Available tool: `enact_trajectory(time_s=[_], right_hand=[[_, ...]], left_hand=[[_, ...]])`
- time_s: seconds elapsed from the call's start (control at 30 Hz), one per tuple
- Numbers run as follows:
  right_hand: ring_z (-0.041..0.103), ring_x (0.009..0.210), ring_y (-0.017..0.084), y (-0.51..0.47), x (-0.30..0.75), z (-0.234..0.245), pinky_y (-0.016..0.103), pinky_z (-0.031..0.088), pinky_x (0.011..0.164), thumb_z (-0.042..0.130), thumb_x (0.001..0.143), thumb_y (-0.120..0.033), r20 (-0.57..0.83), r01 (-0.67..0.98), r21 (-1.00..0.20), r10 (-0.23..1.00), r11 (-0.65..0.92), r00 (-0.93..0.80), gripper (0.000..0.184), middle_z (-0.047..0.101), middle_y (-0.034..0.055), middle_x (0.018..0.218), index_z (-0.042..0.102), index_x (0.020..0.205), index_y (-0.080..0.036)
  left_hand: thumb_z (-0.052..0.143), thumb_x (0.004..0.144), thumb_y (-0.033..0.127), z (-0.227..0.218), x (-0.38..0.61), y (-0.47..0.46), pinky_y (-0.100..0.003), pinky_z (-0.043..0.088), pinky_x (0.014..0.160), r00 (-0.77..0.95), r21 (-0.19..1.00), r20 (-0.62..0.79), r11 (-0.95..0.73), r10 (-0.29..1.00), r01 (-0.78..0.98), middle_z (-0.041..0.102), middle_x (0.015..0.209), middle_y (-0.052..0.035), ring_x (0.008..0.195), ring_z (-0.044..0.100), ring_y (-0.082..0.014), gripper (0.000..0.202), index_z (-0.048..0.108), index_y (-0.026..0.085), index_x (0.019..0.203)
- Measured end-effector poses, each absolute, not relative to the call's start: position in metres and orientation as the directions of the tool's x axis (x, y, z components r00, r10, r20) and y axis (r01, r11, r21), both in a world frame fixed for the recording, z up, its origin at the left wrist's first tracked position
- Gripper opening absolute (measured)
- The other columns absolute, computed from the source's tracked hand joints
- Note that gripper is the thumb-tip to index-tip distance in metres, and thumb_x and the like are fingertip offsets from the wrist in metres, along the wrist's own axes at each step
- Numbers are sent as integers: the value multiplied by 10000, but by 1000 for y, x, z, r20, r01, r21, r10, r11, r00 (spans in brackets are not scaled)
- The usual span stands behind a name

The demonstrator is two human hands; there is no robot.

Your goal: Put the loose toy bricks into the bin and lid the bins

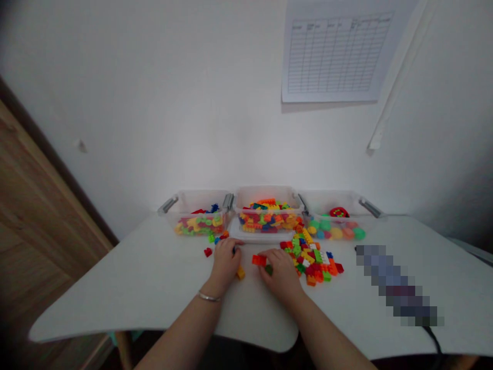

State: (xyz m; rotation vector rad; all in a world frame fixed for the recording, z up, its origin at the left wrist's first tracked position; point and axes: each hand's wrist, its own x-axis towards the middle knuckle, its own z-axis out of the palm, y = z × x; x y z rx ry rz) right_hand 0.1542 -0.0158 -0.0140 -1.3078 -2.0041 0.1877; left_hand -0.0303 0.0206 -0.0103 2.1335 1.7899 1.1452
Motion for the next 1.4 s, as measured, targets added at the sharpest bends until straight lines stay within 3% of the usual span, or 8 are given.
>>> enact_trajectory(time_s=[0.13, 0.3, 0.5, 0.77, 1.0, 1.13, 1.3, 1.4], right_hand=[[594, 880, 226, -5, 162, -12, 391, 478, 806, 547, 816, -308, 577, 678, -570, 813, 465, -72, 250, 655, 91, 967, 588, 1031, -187], [580, 814, 209, 10, 174, 12, 360, 480, 748, 539, 805, -362, 642, 626, -641, 757, 444, 121, 165, 629, 82, 888, 515, 852, -205], [573, 810, 229, 38, 185, 56, 371, 451, 773, 532, 798, -417, 704, 691, -573, 696, 441, 140, 217, 634, 80, 829, 533, 782, -201], [586, 869, 251, 82, 189, 81, 371, 422, 803, 511, 828, -391, 617, 888, -440, 763, 132, 192, 257, 684, 86, 869, 681, 853, -199], [623, 908, 271, 90, 188, 85, 423, 403, 873, 418, 887, -382, 522, 959, -281, 844, 36, 122, 377, 717, 118, 945, 739, 964, -201], [619, 934, 280, 91, 190, 85, 486, 351, 949, 397, 894, -376, 506, 983, -174, 862, 59, 37, 392, 718, 125, 916, 742, 941, -197], [597, 993, 272, 89, 193, 78, 440, 391, 936, 436, 875, -355, 584, 946, -289, 810, 149, 51, 374, 692, 126, 1042, 671, 1099, -169], [542, 1101, 285, 74, 187, 71, 493, 331, 1018, 468, 851, -297, 699, 909, -319, 714, 268, 35, 346, 653, 120, 1138, 632, 1123, -161]], left_hand=[[497, 763, 86, -8, -29, 19, -414, 375, 993, 18, 531, 454, -287, 891, 797, 670, 969, -59, 1033, 544, -233, 238, 673, 191, 883], [505, 750, 81, -6, -28, 18, -408, 374, 980, 46, 516, 440, -295, 897, 804, 667, 964, -57, 1036, 530, -236, 235, 678, 195, 862], [506, 753, 87, -7, -28, 18, -413, 380, 957, 77, 500, 437, -313, 896, 807, 665, 944, -62, 1009, 534, -240, 227, 677, 193, 860], [509, 756, 88, -4, -27, 17, -426, 367, 974, 76, 501, 422, -303, 903, 811, 672, 943, -62, 1006, 537, -239, 227, 684, 192, 856], [511, 746, 78, -7, -28, 18, -427, 372, 969, 78, 499, 433, -311, 898, 809, 674, 930, -58, 1002, 542, -242, 232, 686, 195, 843], [507, 744, 76, -8, -29, 18, -432, 374, 962, 87, 494, 437, -320, 895, 808, 677, 934, -57, 998, 541, -246, 238, 686, 193, 849], [505, 750, 82, -6, -29, 18, -426, 379, 961, 83, 506, 423, -311, 902, 804, 680, 935, -61, 989, 551, -238, 237, 689, 190, 852], [504, 750, 82, -6, -29, 19, -431, 376, 971, 66, 521, 411, -294, 909, 801, 680, 938, -66, 991, 555, -236, 236, 689, 187, 853]])
